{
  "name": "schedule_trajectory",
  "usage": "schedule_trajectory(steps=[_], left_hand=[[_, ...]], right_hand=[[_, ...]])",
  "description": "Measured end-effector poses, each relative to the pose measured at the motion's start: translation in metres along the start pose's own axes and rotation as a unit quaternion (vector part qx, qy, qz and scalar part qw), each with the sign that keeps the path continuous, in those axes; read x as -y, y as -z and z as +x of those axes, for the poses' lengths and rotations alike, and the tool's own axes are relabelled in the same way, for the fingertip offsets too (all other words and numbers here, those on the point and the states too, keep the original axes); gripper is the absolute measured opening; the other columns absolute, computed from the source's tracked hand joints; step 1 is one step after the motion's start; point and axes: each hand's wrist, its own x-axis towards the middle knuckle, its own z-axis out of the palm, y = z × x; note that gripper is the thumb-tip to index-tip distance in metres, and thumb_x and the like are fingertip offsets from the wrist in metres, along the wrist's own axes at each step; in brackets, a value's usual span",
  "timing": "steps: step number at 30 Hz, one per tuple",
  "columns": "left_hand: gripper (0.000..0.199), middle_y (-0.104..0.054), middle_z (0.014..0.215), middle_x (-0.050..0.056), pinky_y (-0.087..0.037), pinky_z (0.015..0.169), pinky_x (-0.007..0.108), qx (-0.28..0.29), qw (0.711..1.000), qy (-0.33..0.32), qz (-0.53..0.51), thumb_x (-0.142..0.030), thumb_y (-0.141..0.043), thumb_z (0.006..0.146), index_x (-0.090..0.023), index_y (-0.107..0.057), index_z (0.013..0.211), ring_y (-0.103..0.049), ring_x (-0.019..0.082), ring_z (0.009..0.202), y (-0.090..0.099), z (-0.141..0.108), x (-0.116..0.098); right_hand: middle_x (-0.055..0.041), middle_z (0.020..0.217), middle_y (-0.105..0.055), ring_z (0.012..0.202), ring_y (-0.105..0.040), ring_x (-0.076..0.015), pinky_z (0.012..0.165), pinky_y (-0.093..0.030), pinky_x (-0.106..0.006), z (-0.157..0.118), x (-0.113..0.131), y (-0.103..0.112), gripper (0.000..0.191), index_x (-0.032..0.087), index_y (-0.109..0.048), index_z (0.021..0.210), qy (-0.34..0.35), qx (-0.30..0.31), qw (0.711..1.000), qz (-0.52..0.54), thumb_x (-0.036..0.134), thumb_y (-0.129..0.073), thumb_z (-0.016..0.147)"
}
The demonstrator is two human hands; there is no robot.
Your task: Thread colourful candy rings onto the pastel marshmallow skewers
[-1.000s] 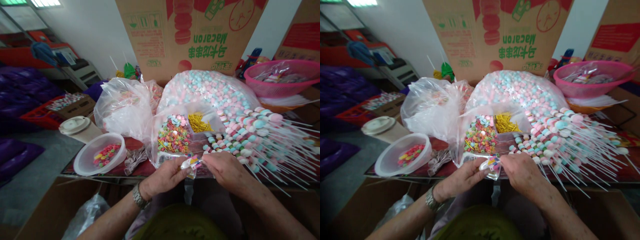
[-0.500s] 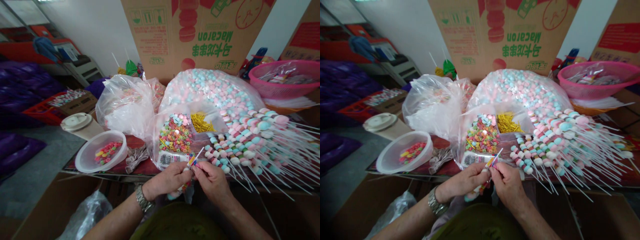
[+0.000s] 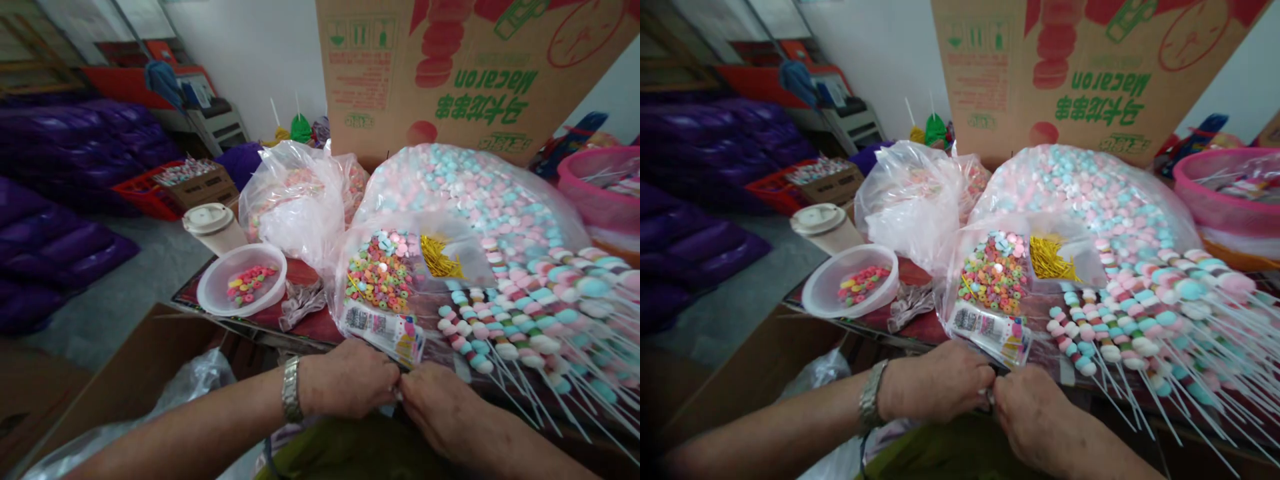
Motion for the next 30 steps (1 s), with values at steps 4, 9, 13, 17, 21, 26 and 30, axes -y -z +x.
schedule_trajectory(steps=[4,9,13,17,21,26,30], left_hand=[[0.016,-0.063,0.076,0.006,-0.043,0.064,0.028,-0.1,0.989,-0.016,0.109,-0.016,-0.044,0.089,-0.015,-0.059,0.084,-0.055,0.017,0.068,0.01,-0.028,0.0],[0.023,-0.059,0.065,0.002,-0.04,0.056,0.023,-0.362,0.863,0.275,-0.222,-0.03,-0.047,0.088,-0.016,-0.061,0.078,-0.052,0.013,0.059,-0.002,-0.061,0.027],[0.028,-0.056,0.057,-0.001,-0.036,0.046,0.021,-0.417,0.626,0.372,-0.544,-0.043,-0.059,0.078,-0.015,-0.06,0.075,-0.05,0.011,0.048,-0.012,-0.06,0.036],[0.022,-0.058,0.057,-0.001,-0.038,0.041,0.021,-0.425,0.512,0.361,-0.654,-0.034,-0.063,0.069,-0.013,-0.061,0.074,-0.052,0.011,0.041,-0.012,-0.046,0.035],[0.017,-0.059,0.057,0.0,-0.038,0.038,0.021,-0.426,0.493,0.349,-0.674,-0.028,-0.059,0.066,-0.012,-0.062,0.073,-0.052,0.01,0.039,-0.012,-0.039,0.037],[0.015,-0.057,0.057,0.0,-0.039,0.039,0.019,-0.418,0.504,0.337,-0.677,-0.028,-0.06,0.068,-0.013,-0.061,0.071,-0.052,0.009,0.04,-0.014,-0.033,0.036],[0.015,-0.059,0.062,0.0,-0.041,0.041,0.019,-0.447,0.491,0.342,-0.665,-0.027,-0.063,0.067,-0.012,-0.061,0.07,-0.052,0.008,0.043,-0.011,-0.034,0.037]], right_hand=[[0.0049,0.033,-0.036,0.033,-0.046,-0.0131,0.038,-0.041,-0.023,0.017,0.011,0.003,0.043,0.021,-0.04,0.059,-0.048,0.13,0.917,0.373,0.039,-0.016,0.089],[-0.0048,0.071,-0.064,0.057,-0.059,-0.013,0.051,-0.044,-0.023,0.089,0.013,0.04,0.048,0.017,-0.057,0.079,-0.105,-0.111,0.978,0.143,0.042,-0.02,0.094],[-0.0109,0.089,-0.064,0.086,-0.059,-0.0211,0.071,-0.042,-0.029,0.152,0.002,0.04,0.016,0.017,-0.06,0.069,-0.172,-0.196,0.965,-0.019,0.019,-0.05,0.081],[-0.0079,0.077,-0.064,0.075,-0.059,-0.0193,0.063,-0.039,-0.028,0.17,-0.006,0.029,0.019,0.019,-0.062,0.067,-0.21,-0.201,0.953,-0.08,0.013,-0.049,0.079],[-0.0055,0.08,-0.064,0.073,-0.057,-0.0163,0.062,-0.036,-0.025,0.158,-0.011,0.039,0.019,0.019,-0.062,0.068,-0.189,-0.2,0.955,-0.109,0.013,-0.049,0.08],[-0.0028,0.074,-0.063,0.072,-0.056,-0.0158,0.063,-0.035,-0.024,0.146,-0.024,0.049,0.017,0.019,-0.061,0.074,-0.167,-0.217,0.954,-0.121,0.014,-0.048,0.082],[-0.0037,0.073,-0.064,0.069,-0.057,-0.0168,0.063,-0.035,-0.025,0.145,-0.03,0.048,0.017,0.018,-0.062,0.074,-0.151,-0.226,0.956,-0.115,0.009,-0.049,0.08]])
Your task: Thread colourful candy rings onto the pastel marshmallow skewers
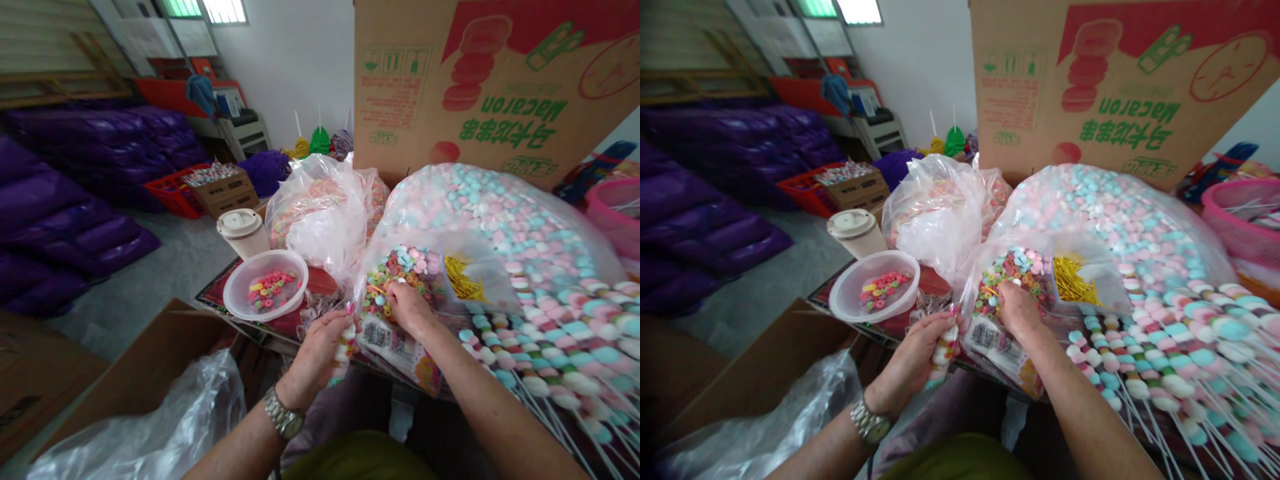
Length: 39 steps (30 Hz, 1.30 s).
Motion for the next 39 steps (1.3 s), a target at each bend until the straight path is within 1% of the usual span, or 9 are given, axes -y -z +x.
schedule_trajectory(steps=[8,13,20,24,27,30,33,36,39], left_hand=[[0.021,-0.057,0.062,-0.001,-0.038,0.043,0.019,0.019,0.999,0.013,0.03,-0.032,-0.066,0.066,-0.013,-0.06,0.072,-0.05,0.008,0.045,-0.006,0.004,0.002],[0.018,-0.05,0.055,-0.002,-0.033,0.044,0.018,0.104,0.989,-0.02,0.104,-0.03,-0.057,0.072,-0.013,-0.057,0.065,-0.043,0.007,0.045,-0.02,0.006,0.014],[0.035,-0.049,0.06,-0.002,-0.036,0.049,0.019,0.155,0.971,-0.047,0.174,-0.048,-0.056,0.079,-0.014,-0.056,0.07,-0.043,0.008,0.052,-0.017,0.002,0.026],[0.039,-0.049,0.057,-0.003,-0.033,0.046,0.018,0.12,0.984,-0.064,0.119,-0.053,-0.061,0.075,-0.014,-0.058,0.07,-0.041,0.007,0.048,-0.023,-0.003,0.027],[0.038,-0.047,0.049,-0.004,-0.029,0.039,0.016,0.167,0.982,-0.017,0.087,-0.049,-0.065,0.074,-0.013,-0.058,0.066,-0.038,0.005,0.039,-0.024,-0.005,0.022],[0.037,-0.057,0.052,0.0,-0.038,0.038,0.018,0.267,0.955,0.126,0.038,-0.044,-0.075,0.063,-0.01,-0.06,0.067,-0.049,0.008,0.038,-0.021,-0.005,0.016],[0.041,-0.065,0.059,0.005,-0.047,0.039,0.022,0.365,0.902,0.231,-0.025,-0.038,-0.08,0.056,-0.011,-0.06,0.078,-0.057,0.013,0.041,-0.021,-0.005,0.013],[0.038,-0.065,0.058,0.002,-0.045,0.038,0.019,0.361,0.908,0.204,-0.058,-0.034,-0.077,0.063,-0.016,-0.055,0.089,-0.056,0.012,0.04,-0.026,-0.006,0.012],[0.042,-0.061,0.059,-0.002,-0.044,0.042,0.018,0.289,0.95,0.108,-0.044,-0.031,-0.075,0.068,-0.019,-0.05,0.1,-0.057,0.011,0.045,-0.036,-0.009,0.009]], right_hand=[[-0.0021,0.078,-0.068,0.074,-0.062,-0.0158,0.067,-0.046,-0.024,-0.037,0.025,0.04,0.021,0.018,-0.067,0.086,0.062,-0.036,0.99,0.123,0.021,-0.046,0.088],[-0.004,0.093,-0.071,0.087,-0.065,-0.0155,0.079,-0.051,-0.028,-0.066,0.036,0.027,0.029,0.022,-0.069,0.099,0.183,-0.057,0.944,0.27,0.014,-0.044,0.087],[-0.0069,0.118,-0.065,0.106,-0.061,-0.0183,0.093,-0.048,-0.036,-0.075,0.024,0.018,0.048,0.022,-0.054,0.127,0.181,-0.014,0.96,0.215,0.007,-0.041,0.083],[-0.0048,0.083,-0.069,0.072,-0.064,-0.0179,0.07,-0.053,-0.032,-0.089,0.03,0.014,0.052,0.016,-0.04,0.136,0.078,-0.115,0.962,0.237,0.015,-0.044,0.084],[0.0021,0.063,-0.059,0.059,-0.057,-0.0152,0.059,-0.049,-0.026,-0.099,0.03,0.022,0.034,0.016,-0.054,0.117,0.026,-0.122,0.946,0.298,0.022,-0.049,0.085],[0.002,0.063,-0.059,0.061,-0.056,-0.0138,0.059,-0.045,-0.024,-0.105,0.026,0.044,0.016,0.02,-0.064,0.083,0.113,0.0,0.947,0.301,0.022,-0.049,0.087],[0.0019,0.069,-0.063,0.066,-0.059,-0.013,0.064,-0.045,-0.023,-0.107,0.022,0.062,0.02,0.02,-0.063,0.076,0.2,0.073,0.927,0.309,0.019,-0.048,0.088],[0.0026,0.066,-0.062,0.062,-0.058,-0.0118,0.059,-0.044,-0.021,-0.107,0.02,0.062,0.021,0.02,-0.059,0.071,0.173,0.063,0.929,0.322,0.021,-0.047,0.089],[0.0014,0.062,-0.058,0.056,-0.053,-0.0117,0.053,-0.041,-0.021,-0.107,0.021,0.055,0.023,0.019,-0.052,0.07,0.159,-0.057,0.953,0.252,0.019,-0.043,0.09]])
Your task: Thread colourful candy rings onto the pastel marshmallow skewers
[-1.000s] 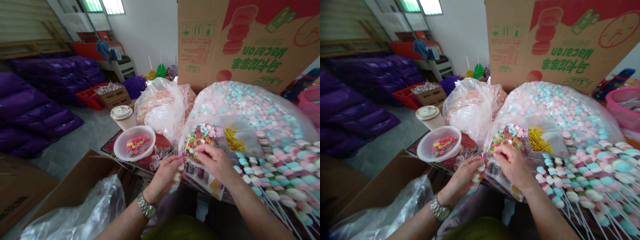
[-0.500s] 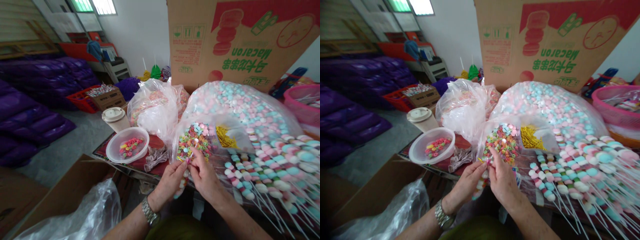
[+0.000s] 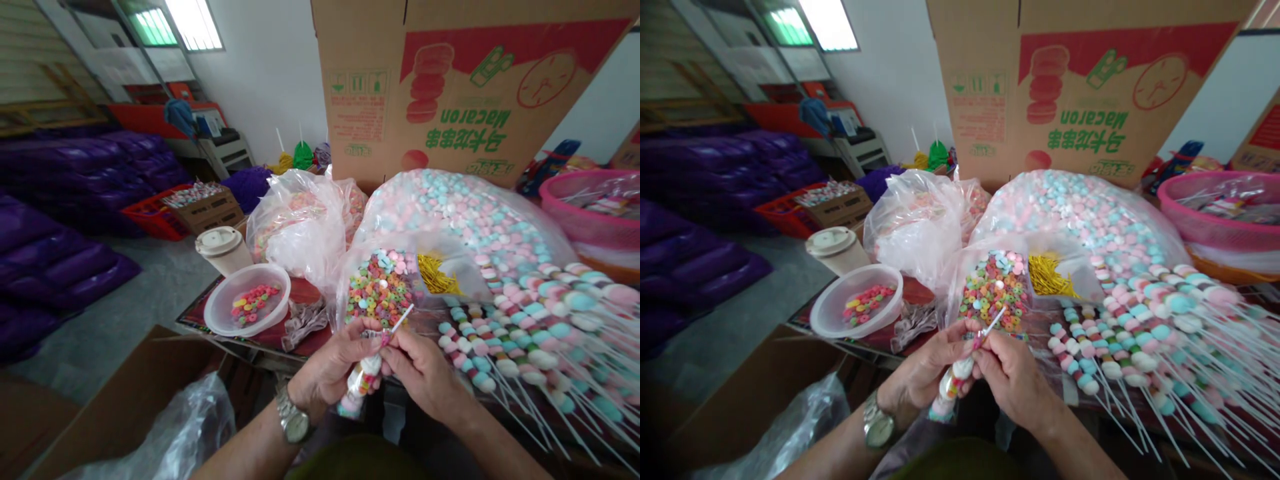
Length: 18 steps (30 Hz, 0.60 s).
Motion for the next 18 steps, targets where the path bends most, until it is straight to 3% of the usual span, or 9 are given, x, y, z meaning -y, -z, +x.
schedule_trajectory(steps=[2,4,6,7,8,11,12,15,18], left_hand=[[0.061,-0.063,0.067,-0.003,-0.046,0.052,0.019,-0.076,0.99,-0.098,0.064,-0.027,-0.079,0.063,-0.021,-0.046,0.114,-0.06,0.011,0.055,-0.009,0.002,-0.005],[0.077,-0.066,0.084,0.0,-0.048,0.063,0.022,-0.14,0.97,-0.167,0.103,-0.03,-0.08,0.063,-0.025,-0.039,0.127,-0.063,0.013,0.069,-0.017,0.002,-0.016],[0.072,-0.067,0.092,0.004,-0.049,0.065,0.026,-0.135,0.978,-0.136,0.087,-0.048,-0.071,0.07,-0.023,-0.04,0.13,-0.064,0.016,0.074,-0.024,-0.003,-0.031],[0.067,-0.068,0.089,0.006,-0.05,0.062,0.027,-0.105,0.986,-0.108,0.065,-0.059,-0.061,0.074,-0.021,-0.046,0.127,-0.064,0.018,0.071,-0.026,-0.008,-0.041],[0.068,-0.068,0.081,0.007,-0.049,0.056,0.028,-0.058,0.994,-0.078,0.047,-0.068,-0.051,0.075,-0.017,-0.054,0.119,-0.064,0.019,0.065,-0.025,-0.014,-0.05],[0.06,-0.063,0.053,0.001,-0.049,0.049,0.028,0.053,0.982,-0.172,0.053,-0.072,-0.044,0.075,-0.02,-0.069,0.093,-0.059,0.017,0.048,-0.017,-0.032,-0.067],[0.059,-0.06,0.046,0.002,-0.05,0.049,0.029,0.088,0.982,-0.131,0.102,-0.07,-0.043,0.077,-0.019,-0.071,0.081,-0.058,0.017,0.045,-0.013,-0.037,-0.067],[0.032,-0.066,0.056,0.002,-0.054,0.063,0.028,0.03,0.963,-0.042,0.264,-0.051,-0.062,0.076,-0.022,-0.072,0.07,-0.063,0.019,0.061,-0.01,-0.039,-0.05],[0.024,-0.071,0.076,0.004,-0.053,0.075,0.029,-0.069,0.953,-0.061,0.29,-0.041,-0.065,0.077,-0.02,-0.072,0.085,-0.064,0.021,0.079,-0.02,-0.029,-0.027]], right_hand=[[-0.0024,0.065,-0.058,0.06,-0.053,-0.0145,0.056,-0.04,-0.025,0.001,0.001,-0.002,0.022,0.018,-0.052,0.073,0.072,-0.091,0.984,-0.134,0.015,-0.039,0.09],[-0.0063,0.067,-0.059,0.064,-0.053,-0.0181,0.061,-0.039,-0.03,0.002,0.005,-0.003,0.022,0.016,-0.056,0.078,0.132,-0.168,0.938,-0.271,0.011,-0.038,0.089],[-0.007,0.066,-0.058,0.064,-0.052,-0.0198,0.062,-0.037,-0.032,0.001,0.009,-0.006,0.023,0.016,-0.057,0.078,0.165,-0.165,0.912,-0.337,0.009,-0.038,0.087],[-0.0062,0.064,-0.058,0.061,-0.051,-0.0194,0.059,-0.035,-0.032,0.001,0.01,-0.009,0.023,0.017,-0.057,0.075,0.171,-0.138,0.916,-0.334,0.01,-0.038,0.086],[-0.0051,0.061,-0.056,0.058,-0.05,-0.0185,0.056,-0.033,-0.031,0.0,0.009,-0.012,0.023,0.018,-0.055,0.07,0.156,-0.111,0.932,-0.307,0.01,-0.039,0.085],[-0.0013,0.055,-0.052,0.051,-0.047,-0.0148,0.049,-0.028,-0.027,-0.005,0.008,-0.021,0.025,0.02,-0.047,0.063,0.007,-0.104,0.979,-0.177,0.013,-0.037,0.085],[-0.0001,0.054,-0.05,0.051,-0.046,-0.0137,0.049,-0.028,-0.026,-0.006,0.009,-0.022,0.025,0.02,-0.044,0.063,-0.046,-0.121,0.982,-0.135,0.015,-0.035,0.086],[0.0014,0.057,-0.047,0.054,-0.045,-0.0123,0.052,-0.029,-0.025,-0.011,0.019,-0.027,0.025,0.021,-0.04,0.064,-0.084,-0.135,0.987,-0.025,0.02,-0.035,0.088],[0.0024,0.056,-0.045,0.051,-0.042,-0.0113,0.05,-0.03,-0.024,-0.013,0.031,-0.033,0.025,0.021,-0.04,0.064,-0.139,-0.092,0.972,0.167,0.029,-0.038,0.087]])
